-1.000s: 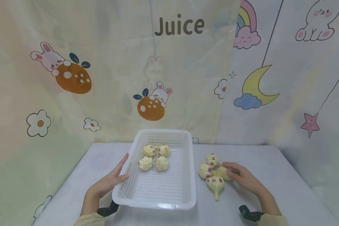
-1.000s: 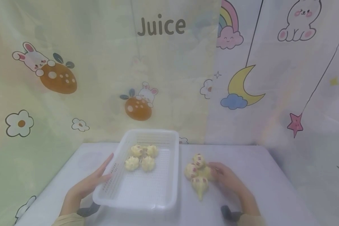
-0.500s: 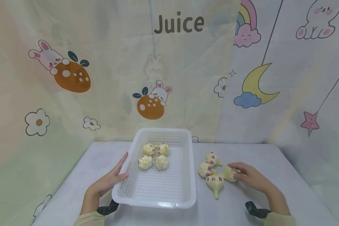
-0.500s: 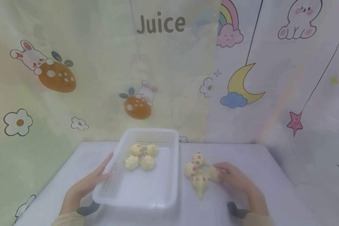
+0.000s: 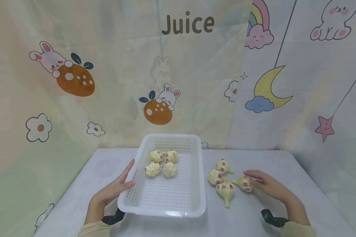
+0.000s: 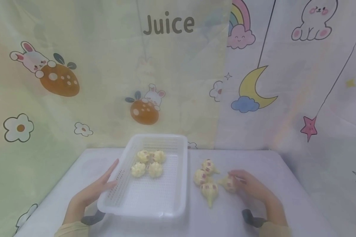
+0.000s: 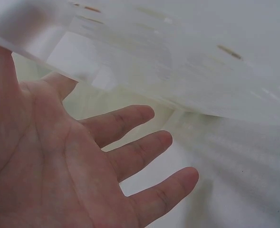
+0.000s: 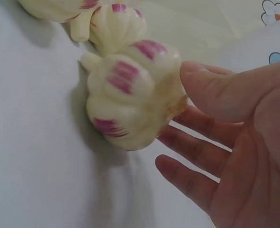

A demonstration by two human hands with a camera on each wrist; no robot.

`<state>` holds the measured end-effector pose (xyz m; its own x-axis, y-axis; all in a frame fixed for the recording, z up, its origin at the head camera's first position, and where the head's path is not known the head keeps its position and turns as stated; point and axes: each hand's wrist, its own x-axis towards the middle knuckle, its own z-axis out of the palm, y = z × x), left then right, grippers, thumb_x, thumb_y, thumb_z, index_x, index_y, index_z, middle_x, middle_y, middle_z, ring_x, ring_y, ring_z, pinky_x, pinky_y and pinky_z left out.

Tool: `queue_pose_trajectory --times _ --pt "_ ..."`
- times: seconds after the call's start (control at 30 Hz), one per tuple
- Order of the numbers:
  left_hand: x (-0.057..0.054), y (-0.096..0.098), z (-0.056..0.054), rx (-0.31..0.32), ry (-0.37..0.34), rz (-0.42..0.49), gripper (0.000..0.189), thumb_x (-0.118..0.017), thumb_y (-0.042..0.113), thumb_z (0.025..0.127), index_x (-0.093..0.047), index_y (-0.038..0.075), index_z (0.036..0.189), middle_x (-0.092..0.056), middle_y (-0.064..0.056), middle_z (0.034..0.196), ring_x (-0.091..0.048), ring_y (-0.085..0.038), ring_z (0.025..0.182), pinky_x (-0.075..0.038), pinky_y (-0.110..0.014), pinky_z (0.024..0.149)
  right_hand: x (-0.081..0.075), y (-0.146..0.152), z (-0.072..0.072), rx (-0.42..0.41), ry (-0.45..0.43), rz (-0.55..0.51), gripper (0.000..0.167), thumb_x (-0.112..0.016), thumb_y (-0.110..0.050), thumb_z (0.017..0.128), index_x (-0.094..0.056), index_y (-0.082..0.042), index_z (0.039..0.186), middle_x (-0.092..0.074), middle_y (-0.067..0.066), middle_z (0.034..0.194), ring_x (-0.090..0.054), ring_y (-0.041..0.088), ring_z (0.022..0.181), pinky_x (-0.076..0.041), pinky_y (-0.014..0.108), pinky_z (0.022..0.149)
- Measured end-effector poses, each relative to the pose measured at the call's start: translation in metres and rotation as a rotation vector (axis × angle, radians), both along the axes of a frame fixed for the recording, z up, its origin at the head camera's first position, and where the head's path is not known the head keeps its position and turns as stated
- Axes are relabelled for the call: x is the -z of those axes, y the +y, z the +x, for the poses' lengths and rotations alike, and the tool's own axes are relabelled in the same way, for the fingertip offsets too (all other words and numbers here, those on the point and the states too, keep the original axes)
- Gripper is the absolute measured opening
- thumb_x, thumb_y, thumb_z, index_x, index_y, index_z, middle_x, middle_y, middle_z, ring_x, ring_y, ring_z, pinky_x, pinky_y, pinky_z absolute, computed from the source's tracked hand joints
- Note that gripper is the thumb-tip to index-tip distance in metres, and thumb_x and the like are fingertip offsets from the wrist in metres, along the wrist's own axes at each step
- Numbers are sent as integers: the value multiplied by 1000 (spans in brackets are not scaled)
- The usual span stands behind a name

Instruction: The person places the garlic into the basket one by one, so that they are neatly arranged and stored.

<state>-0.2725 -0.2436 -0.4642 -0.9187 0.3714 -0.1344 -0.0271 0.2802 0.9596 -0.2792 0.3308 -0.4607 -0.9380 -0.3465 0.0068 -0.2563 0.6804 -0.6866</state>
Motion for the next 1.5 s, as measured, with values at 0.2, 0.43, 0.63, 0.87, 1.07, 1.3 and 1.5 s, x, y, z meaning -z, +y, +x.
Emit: queue_pose_trajectory --times 0.2,0.43,0.63,0.87,1.07,1.3,1.5 --pt "0 0 0 -1 0 -4 86 -60 28 92 2 53 146 0 -4 162 -32 -43 138 -40 -58 100 10 2 -6 28 -70 -42 51 -58 -32 93 -49 -5 136 -47 22 140 -37 47 132 -39 58 100" --pt "-1 0 0 -6 3 -11 87 -61 29 91 2 52 147 -1 -6 162 -33 -43 137 -40 -59 99 10 1 -7 39 -99 -51 56 -63 -34 90 -48 -5 136 -48 22 140 -41 48 129 -43 52 99" --pt "-2 0 0 -1 10 -18 87 -60 29 92 4 50 147 -1 -6 161 -33 -43 137 -39 -60 99 -1 -1 0 38 -98 -48 49 -50 -36 97 -50 -5 135 -48 22 140 -38 49 131 -39 60 97" --pt "-3 0 1 -3 11 -25 86 -59 29 92 4 51 147 2 -6 162 -29 -45 139 -36 -62 100 2 3 -3 15 -86 -73 43 -53 -28 97 -52 -4 133 -49 22 139 -44 48 126 -44 57 94" --pt "-4 1 2 1 7 -32 86 -58 29 92 4 53 146 4 -5 162 -28 -44 139 -35 -62 101 7 2 -6 57 -118 -54 53 -62 -32 90 -50 -6 135 -47 21 140 -47 47 124 -48 52 91" --pt "-7 1 2 8 23 -56 87 -58 31 92 7 48 148 10 -3 161 -20 -45 142 -28 -65 104 7 0 -7 56 -122 -13 60 -66 -35 87 -49 -6 137 -45 23 142 -47 47 124 -49 51 91" --pt "-5 0 0 3 25 -69 88 -58 31 92 7 48 148 6 -5 161 -25 -45 141 -29 -65 103 14 -3 -11 49 -141 -34 66 -68 -36 85 -45 -6 140 -42 24 144 -45 48 125 -48 50 93"
